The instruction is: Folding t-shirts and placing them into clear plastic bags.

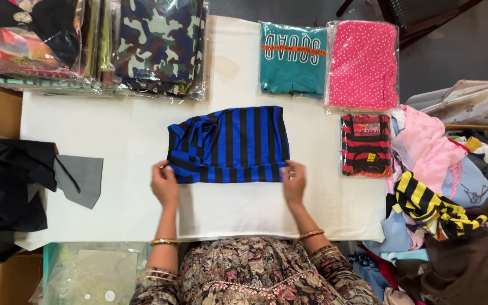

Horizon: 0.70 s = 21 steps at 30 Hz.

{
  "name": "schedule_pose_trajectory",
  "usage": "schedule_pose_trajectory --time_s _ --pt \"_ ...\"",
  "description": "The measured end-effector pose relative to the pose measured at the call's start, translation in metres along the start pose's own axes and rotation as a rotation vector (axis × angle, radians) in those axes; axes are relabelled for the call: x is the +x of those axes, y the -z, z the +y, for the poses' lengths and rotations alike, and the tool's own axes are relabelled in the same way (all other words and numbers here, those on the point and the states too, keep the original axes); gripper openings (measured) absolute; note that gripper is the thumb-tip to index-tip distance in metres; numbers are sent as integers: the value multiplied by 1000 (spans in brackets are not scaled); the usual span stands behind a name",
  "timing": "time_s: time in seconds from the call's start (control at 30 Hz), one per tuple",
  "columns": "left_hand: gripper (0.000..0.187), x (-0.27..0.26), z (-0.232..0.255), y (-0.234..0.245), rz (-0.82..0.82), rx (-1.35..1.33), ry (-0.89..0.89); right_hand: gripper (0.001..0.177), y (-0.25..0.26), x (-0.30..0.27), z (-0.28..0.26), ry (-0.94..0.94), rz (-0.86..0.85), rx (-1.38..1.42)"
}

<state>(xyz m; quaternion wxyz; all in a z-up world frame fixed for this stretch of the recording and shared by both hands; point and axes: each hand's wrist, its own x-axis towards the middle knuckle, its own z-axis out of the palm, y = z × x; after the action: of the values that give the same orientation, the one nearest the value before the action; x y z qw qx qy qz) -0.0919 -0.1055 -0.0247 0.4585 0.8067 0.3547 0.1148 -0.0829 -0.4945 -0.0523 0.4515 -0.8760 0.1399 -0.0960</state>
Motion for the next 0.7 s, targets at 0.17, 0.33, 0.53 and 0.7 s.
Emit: schedule_pose_trajectory --time_s 0.17,0.33,0.53,0.7 --pt "42 -74 5 -45 -338 266 -682 70 -44 -52 -63 552 -430 -312" --pt "69 -73 -35 -46 -510 640 -974 88 -47 -47 -30 628 -658 -548" --pt "68 -32 -51 25 -343 693 -723 86 11 -14 25 399 -447 -738" --pt "50 -15 -55 33 -284 560 -723 73 21 -6 27 461 -359 -544"
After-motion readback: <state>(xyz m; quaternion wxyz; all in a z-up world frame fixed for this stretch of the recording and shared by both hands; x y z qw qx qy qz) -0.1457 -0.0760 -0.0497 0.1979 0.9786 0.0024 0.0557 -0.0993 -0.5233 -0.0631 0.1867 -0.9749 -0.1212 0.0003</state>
